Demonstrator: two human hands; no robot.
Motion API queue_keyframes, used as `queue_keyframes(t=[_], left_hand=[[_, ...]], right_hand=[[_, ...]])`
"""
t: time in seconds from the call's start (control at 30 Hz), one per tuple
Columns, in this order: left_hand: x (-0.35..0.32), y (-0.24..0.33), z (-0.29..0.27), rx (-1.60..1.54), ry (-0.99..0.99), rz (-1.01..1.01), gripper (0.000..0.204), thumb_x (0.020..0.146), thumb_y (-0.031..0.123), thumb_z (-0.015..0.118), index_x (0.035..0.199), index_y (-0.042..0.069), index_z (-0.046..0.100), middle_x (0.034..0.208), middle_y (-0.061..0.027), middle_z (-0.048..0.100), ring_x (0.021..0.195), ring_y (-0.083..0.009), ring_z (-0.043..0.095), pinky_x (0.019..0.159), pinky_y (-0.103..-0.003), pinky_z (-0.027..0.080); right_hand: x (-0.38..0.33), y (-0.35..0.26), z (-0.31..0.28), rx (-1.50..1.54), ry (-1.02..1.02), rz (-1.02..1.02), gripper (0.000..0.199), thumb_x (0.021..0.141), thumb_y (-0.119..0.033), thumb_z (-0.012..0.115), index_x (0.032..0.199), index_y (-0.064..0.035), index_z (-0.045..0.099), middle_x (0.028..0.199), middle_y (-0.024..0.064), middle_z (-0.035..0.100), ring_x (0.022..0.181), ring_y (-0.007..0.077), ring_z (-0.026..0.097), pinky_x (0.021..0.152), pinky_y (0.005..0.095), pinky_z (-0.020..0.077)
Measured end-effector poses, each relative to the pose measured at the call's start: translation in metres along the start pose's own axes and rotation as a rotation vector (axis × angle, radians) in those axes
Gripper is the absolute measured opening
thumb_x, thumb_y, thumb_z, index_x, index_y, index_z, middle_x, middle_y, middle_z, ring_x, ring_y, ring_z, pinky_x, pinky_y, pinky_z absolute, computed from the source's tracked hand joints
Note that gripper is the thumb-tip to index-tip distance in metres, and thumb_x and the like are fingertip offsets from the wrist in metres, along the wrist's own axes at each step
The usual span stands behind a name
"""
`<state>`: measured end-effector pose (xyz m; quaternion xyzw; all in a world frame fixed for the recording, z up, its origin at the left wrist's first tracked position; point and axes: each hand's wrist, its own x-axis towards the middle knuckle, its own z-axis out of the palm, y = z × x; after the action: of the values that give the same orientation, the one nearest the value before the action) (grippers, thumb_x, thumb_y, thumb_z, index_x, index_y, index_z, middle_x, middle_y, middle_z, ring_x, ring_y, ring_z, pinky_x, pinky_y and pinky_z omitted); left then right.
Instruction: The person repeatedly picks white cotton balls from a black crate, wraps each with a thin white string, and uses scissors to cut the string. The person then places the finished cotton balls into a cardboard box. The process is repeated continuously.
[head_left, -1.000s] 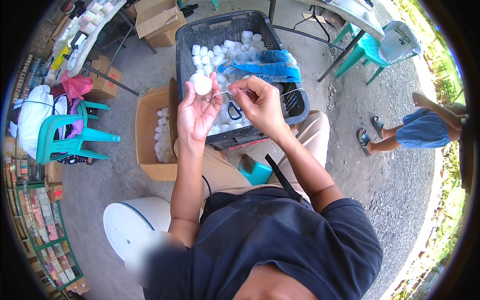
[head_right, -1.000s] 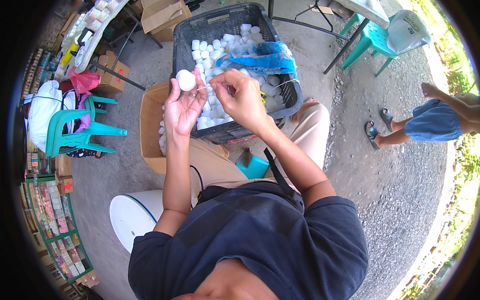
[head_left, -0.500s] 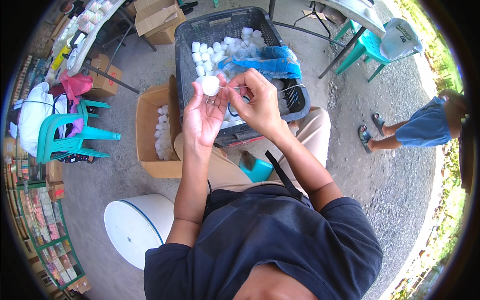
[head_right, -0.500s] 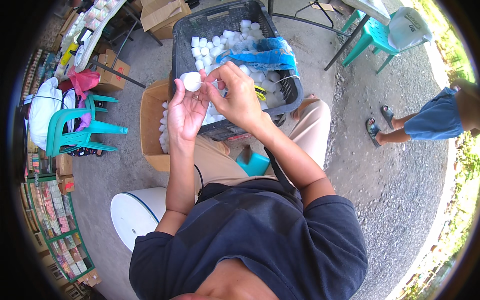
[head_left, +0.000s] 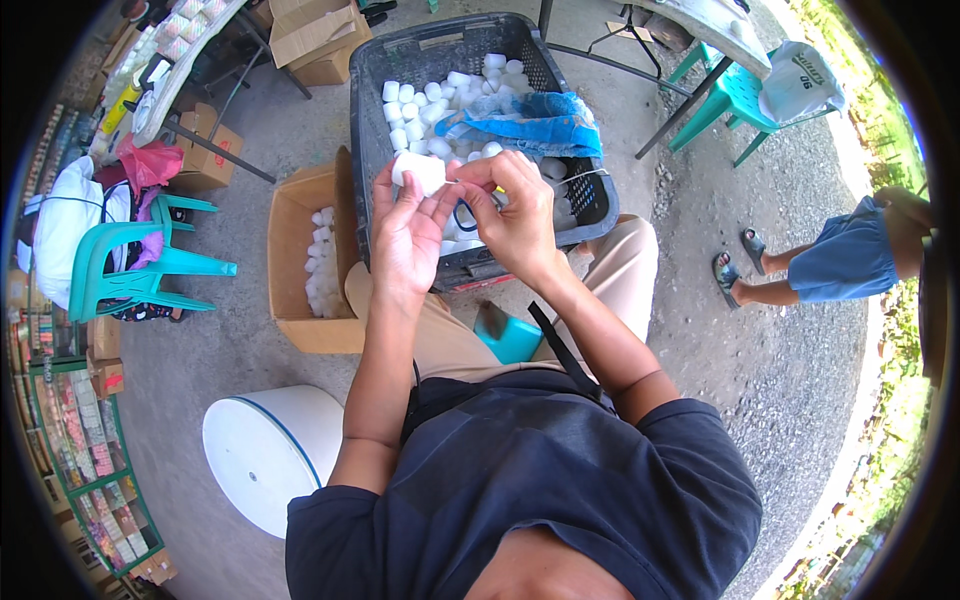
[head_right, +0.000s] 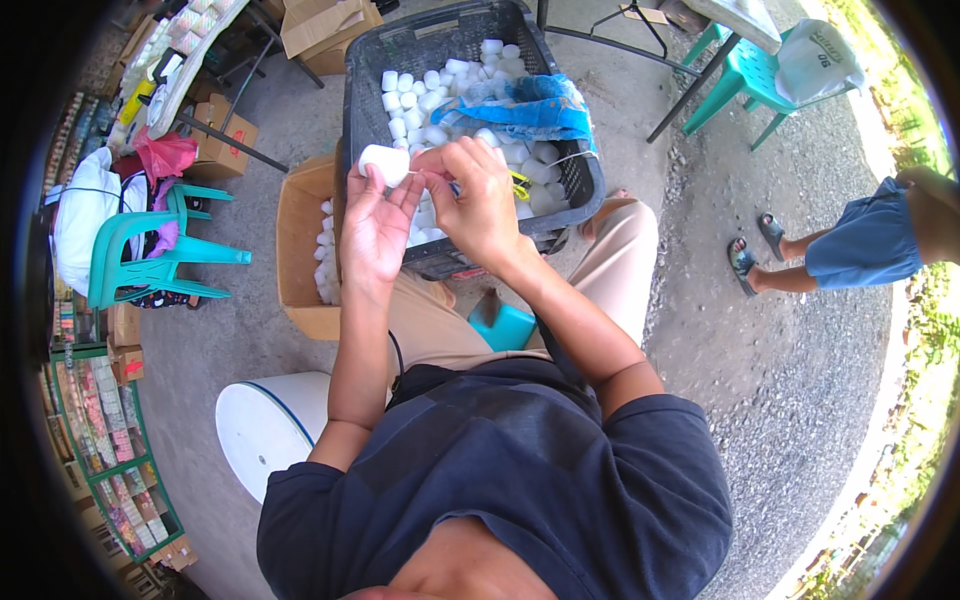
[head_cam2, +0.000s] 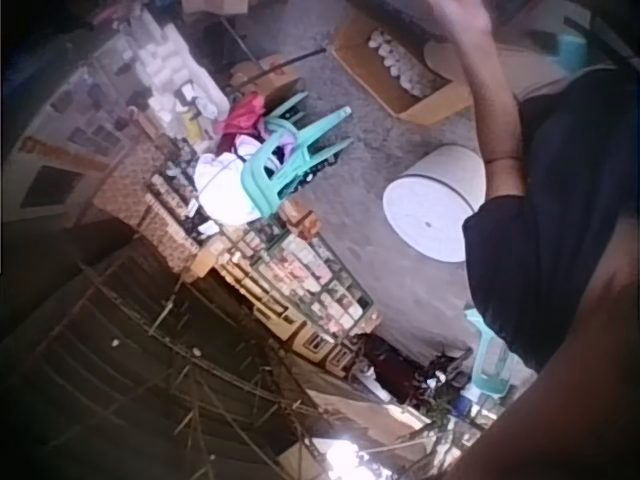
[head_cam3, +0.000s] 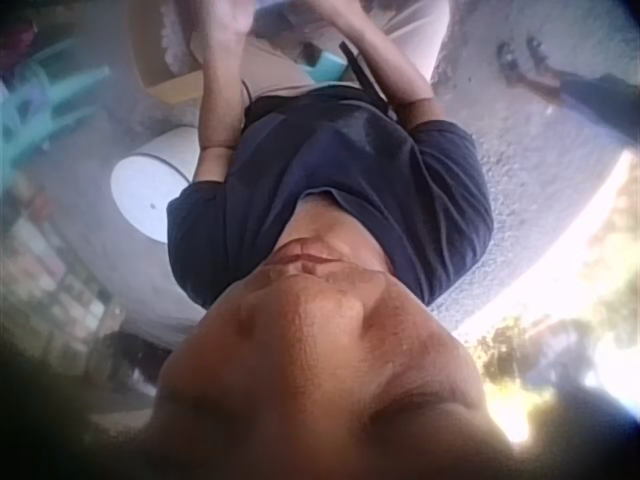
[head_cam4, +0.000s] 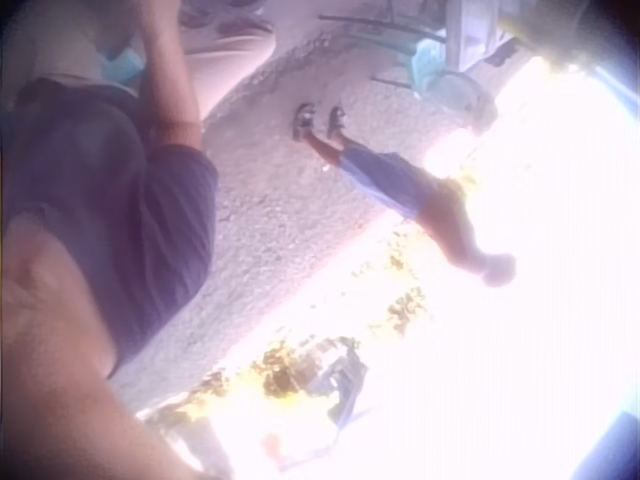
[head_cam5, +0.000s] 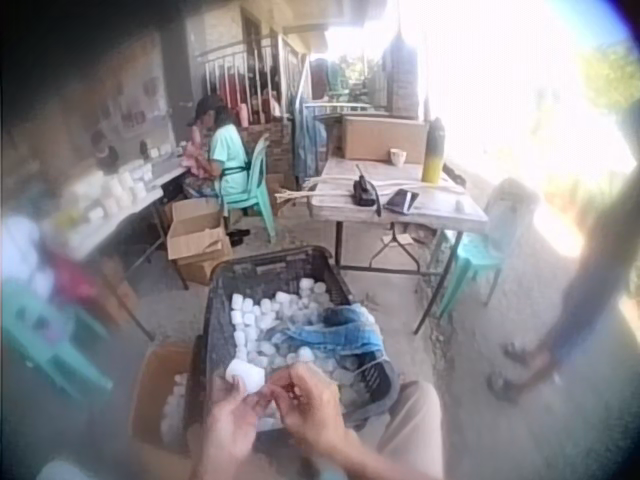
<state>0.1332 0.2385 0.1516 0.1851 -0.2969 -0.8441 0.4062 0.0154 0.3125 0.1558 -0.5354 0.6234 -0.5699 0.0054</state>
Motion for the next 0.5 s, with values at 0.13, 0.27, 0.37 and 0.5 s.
queue_keyframes(t=[0.13, 0.27, 0.37, 0.5], left_hand=[[-0.002, -0.006, -0.006, 0.049, -0.017, 0.015, 0.041, 0.093, 0.010, 0.059, 0.130, 0.012, 0.042, 0.119, -0.0093, 0.054, 0.103, -0.0203, 0.059, 0.094, -0.037, 0.048], [-0.004, 0.008, -0.014, 0.403, -0.132, -0.031, 0.039, 0.087, 0.004, 0.066, 0.122, 0.004, 0.050, 0.113, -0.0084, 0.056, 0.098, -0.0176, 0.062, 0.082, -0.030, 0.053], [-0.005, 0.013, -0.019, 0.608, -0.247, -0.052, 0.038, 0.085, 0.002, 0.068, 0.120, 0.000, 0.052, 0.107, -0.0094, 0.058, 0.095, -0.0198, 0.065, 0.081, -0.028, 0.054], [-0.008, 0.021, -0.008, 0.621, -0.279, -0.099, 0.038, 0.084, 0.001, 0.068, 0.119, -0.002, 0.053, 0.107, -0.0096, 0.059, 0.094, -0.0188, 0.064, 0.079, -0.027, 0.052]], right_hand=[[0.005, -0.002, -0.001, 0.332, -0.111, 0.266, 0.015, 0.077, -0.002, 0.068, 0.091, -0.0048, 0.067, 0.081, 0.0104, 0.057, 0.078, 0.0255, 0.060, 0.067, 0.0360, 0.0485], [0.024, 0.015, -0.019, 0.157, -0.329, -0.051, 0.022, 0.080, 0.002, 0.066, 0.101, -0.0055, 0.069, 0.094, 0.0086, 0.062, 0.085, 0.0200, 0.061, 0.072, 0.0303, 0.0501], [0.044, 0.012, -0.026, 0.051, -0.398, -0.215, 0.021, 0.078, -0.002, 0.066, 0.098, -0.0082, 0.071, 0.090, 0.0058, 0.060, 0.087, 0.0249, 0.057, 0.078, 0.0362, 0.0467], [0.060, 0.010, -0.030, -0.132, -0.462, -0.381, 0.015, 0.072, -0.003, 0.067, 0.085, -0.0105, 0.070, 0.087, 0.0042, 0.059, 0.084, 0.0268, 0.055, 0.076, 0.0381, 0.0446]])
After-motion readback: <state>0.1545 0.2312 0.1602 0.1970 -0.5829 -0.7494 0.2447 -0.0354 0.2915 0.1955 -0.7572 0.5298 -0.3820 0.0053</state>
